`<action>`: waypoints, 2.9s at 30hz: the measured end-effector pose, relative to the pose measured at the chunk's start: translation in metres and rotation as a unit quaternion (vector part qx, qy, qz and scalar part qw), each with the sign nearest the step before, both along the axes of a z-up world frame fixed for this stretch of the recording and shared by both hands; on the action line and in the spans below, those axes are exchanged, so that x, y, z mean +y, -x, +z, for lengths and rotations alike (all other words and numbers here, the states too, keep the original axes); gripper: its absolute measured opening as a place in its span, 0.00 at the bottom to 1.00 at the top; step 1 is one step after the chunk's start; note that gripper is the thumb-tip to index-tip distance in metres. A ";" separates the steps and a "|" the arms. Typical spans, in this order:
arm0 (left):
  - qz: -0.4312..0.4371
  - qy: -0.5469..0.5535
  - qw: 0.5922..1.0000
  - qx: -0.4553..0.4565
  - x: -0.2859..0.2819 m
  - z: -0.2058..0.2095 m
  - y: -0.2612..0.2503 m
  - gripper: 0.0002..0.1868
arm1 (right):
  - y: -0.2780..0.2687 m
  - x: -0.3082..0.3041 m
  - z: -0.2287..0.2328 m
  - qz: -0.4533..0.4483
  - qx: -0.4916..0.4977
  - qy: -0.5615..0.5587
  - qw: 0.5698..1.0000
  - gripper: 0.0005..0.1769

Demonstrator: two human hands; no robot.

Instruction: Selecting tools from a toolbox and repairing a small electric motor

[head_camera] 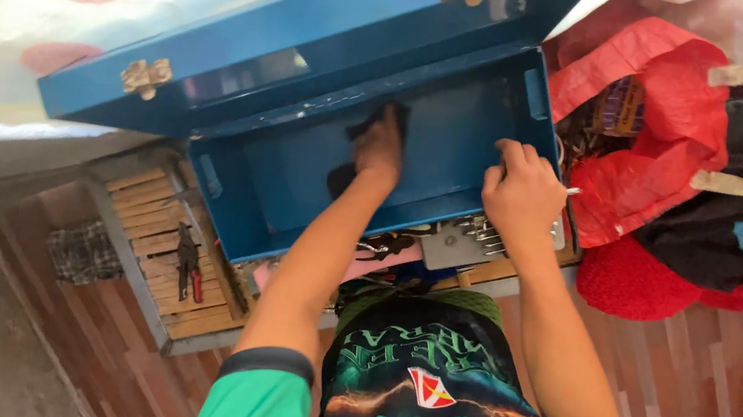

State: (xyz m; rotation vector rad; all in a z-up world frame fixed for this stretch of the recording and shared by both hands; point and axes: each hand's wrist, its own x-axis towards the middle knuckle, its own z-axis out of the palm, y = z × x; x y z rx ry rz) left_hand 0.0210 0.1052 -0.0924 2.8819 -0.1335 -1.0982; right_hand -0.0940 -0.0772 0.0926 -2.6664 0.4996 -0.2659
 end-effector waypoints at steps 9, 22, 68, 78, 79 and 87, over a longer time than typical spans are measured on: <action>0.273 -0.113 0.950 0.101 0.202 -0.100 0.015 0.44 | -0.017 -0.005 0.003 0.065 0.207 -0.027 0.976 0.19; 0.121 -0.059 0.989 0.058 0.017 0.033 0.002 0.36 | -0.021 -0.001 -0.005 0.103 0.219 0.025 0.970 0.31; 0.242 0.187 0.803 -0.512 0.172 0.183 0.100 0.13 | -0.124 0.296 -0.247 0.260 0.405 0.109 0.870 0.42; 0.269 0.179 0.794 -0.515 0.171 0.191 0.098 0.09 | -0.136 0.324 -0.134 0.484 0.274 -0.005 0.831 0.28; 0.275 0.179 0.792 -0.515 0.171 0.189 0.100 0.09 | -0.133 0.314 -0.145 0.488 0.276 0.000 0.828 0.28; 0.293 0.191 0.780 -0.519 0.169 0.182 0.101 0.08 | -0.118 0.275 -0.141 0.622 0.342 -0.110 0.695 0.32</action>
